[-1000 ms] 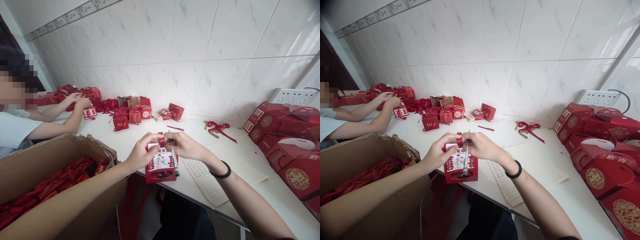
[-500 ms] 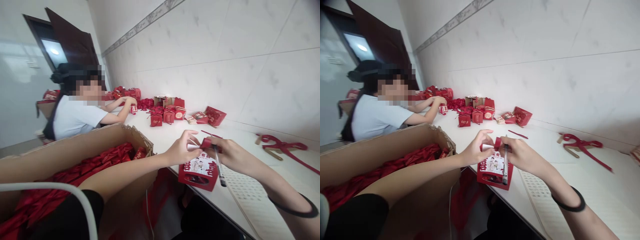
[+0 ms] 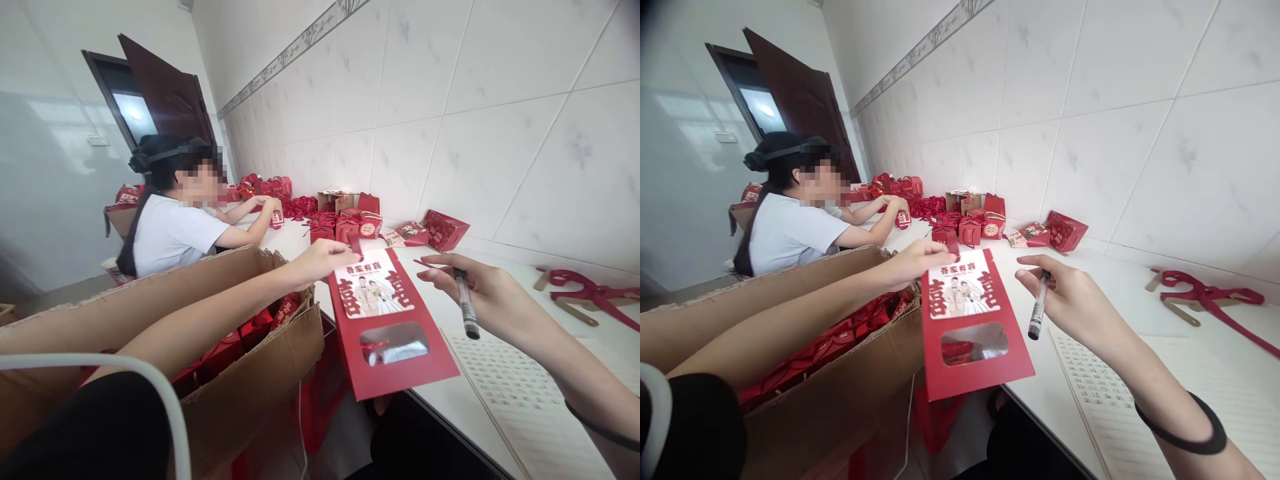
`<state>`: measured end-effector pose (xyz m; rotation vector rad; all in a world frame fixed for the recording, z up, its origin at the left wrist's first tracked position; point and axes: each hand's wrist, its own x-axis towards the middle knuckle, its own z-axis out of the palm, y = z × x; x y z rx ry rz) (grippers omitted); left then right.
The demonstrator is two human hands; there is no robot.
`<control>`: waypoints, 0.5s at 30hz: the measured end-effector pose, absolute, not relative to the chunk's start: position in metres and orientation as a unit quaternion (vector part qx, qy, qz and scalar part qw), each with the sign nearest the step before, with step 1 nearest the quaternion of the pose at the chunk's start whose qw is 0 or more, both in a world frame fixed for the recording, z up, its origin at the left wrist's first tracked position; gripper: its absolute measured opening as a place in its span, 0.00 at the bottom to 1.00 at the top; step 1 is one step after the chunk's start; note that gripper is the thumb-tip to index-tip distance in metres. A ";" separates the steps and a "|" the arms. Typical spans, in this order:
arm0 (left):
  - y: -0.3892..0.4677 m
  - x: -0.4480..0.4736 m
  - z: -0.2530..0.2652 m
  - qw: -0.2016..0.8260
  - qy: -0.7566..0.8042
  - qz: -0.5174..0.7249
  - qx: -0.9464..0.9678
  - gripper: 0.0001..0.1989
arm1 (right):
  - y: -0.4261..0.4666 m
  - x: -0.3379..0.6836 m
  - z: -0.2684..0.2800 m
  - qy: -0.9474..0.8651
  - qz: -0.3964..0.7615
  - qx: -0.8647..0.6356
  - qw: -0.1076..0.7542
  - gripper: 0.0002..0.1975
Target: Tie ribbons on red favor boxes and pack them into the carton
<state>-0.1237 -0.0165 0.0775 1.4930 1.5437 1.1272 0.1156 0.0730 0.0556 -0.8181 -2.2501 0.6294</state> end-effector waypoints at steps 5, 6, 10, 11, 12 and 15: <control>-0.044 -0.132 0.092 0.535 0.604 0.490 0.330 0.08 | 0.073 0.116 0.055 -0.848 0.266 -0.319 0.328 0.26; -0.049 -0.130 0.095 0.545 0.602 0.499 0.304 0.09 | 0.073 0.116 0.054 -0.847 0.272 -0.319 0.326 0.26; -0.066 -0.125 0.101 0.565 0.582 0.529 0.249 0.11 | 0.073 0.114 0.053 -0.843 0.288 -0.316 0.327 0.26; -0.068 -0.127 0.100 0.572 0.572 0.534 0.247 0.11 | 0.073 0.114 0.053 -0.842 0.290 -0.318 0.326 0.26; -0.070 -0.129 0.099 0.578 0.562 0.538 0.247 0.12 | 0.072 0.114 0.054 -0.841 0.292 -0.320 0.323 0.26; -0.074 -0.142 0.090 0.561 0.542 0.554 0.291 0.13 | 0.069 0.114 0.056 -0.844 0.285 -0.330 0.313 0.27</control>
